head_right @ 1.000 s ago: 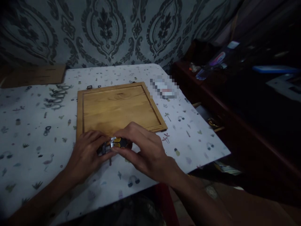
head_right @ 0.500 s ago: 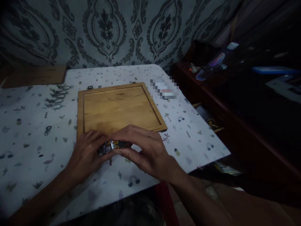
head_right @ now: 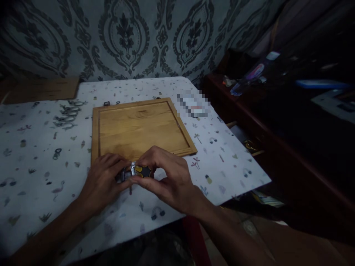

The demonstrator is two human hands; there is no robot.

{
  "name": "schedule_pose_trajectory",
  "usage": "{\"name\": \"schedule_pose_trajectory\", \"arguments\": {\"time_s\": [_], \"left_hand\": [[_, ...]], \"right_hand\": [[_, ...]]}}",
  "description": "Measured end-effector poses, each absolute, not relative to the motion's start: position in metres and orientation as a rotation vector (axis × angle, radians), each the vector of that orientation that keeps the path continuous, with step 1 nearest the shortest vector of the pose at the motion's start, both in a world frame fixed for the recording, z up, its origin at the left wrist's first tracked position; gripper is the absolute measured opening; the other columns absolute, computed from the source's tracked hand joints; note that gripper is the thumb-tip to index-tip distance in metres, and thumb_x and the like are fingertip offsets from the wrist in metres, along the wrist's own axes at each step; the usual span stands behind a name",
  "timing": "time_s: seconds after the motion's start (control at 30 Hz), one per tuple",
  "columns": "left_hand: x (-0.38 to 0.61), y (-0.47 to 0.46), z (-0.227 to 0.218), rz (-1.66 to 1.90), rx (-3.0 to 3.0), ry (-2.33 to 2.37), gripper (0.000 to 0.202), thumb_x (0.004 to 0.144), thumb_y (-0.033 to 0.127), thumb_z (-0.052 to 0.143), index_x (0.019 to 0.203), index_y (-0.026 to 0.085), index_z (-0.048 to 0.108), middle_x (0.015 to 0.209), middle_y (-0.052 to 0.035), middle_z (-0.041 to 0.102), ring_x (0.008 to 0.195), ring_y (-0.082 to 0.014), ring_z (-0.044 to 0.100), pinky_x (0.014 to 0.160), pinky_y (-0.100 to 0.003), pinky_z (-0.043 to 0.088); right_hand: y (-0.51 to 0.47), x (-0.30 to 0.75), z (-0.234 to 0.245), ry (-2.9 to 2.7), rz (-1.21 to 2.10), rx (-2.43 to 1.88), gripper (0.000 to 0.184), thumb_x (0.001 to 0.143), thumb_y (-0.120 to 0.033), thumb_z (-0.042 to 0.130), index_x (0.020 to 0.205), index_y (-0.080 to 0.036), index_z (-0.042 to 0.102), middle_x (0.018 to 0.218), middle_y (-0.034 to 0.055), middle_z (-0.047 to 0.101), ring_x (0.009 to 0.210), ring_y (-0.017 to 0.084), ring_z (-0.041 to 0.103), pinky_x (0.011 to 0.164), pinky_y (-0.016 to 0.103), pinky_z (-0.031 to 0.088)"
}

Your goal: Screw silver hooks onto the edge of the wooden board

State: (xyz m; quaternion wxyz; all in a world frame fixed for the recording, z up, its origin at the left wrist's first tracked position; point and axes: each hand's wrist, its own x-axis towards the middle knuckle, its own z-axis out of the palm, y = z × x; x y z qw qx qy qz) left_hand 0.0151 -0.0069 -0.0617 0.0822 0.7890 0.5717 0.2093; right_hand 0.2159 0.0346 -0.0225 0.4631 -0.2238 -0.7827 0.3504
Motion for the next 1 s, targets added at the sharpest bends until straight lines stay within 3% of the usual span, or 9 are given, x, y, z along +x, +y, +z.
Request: {"name": "schedule_pose_trajectory", "arguments": {"time_s": [0.23,0.5,1.0], "left_hand": [[0.015,-0.007,-0.06,0.611,2.341,1.702,0.032,0.081,0.048,0.069,0.096,0.019,0.066,0.091,-0.0025,0.063,0.089,-0.0245,0.055,0.079,-0.042,0.04],[0.014,-0.007,-0.061,0.608,2.335,1.685,0.031,0.081,0.045,0.07,0.1,0.02,0.066,0.093,-0.0026,0.063,0.091,-0.0251,0.055,0.08,-0.042,0.04],[0.014,-0.007,-0.059,0.587,2.338,1.696,0.032,0.081,0.046,0.069,0.099,0.02,0.065,0.092,-0.0032,0.062,0.091,-0.0252,0.055,0.079,-0.042,0.04]], "right_hand": [[0.031,0.215,-0.019,-1.853,0.769,-0.575,0.029,0.081,-0.011,0.072,0.106,-0.022,0.062,0.09,0.0055,0.068,0.082,0.019,0.065,0.067,0.033,0.056],[0.033,0.216,-0.023,-1.827,0.769,-0.663,0.029,0.082,-0.006,0.067,0.105,-0.024,0.061,0.092,0.0043,0.066,0.081,0.017,0.063,0.059,0.027,0.056],[0.037,0.212,-0.022,-1.891,0.784,-0.698,0.024,0.082,-0.013,0.071,0.103,-0.021,0.065,0.09,0.0047,0.067,0.076,0.017,0.064,0.061,0.027,0.055]]}}
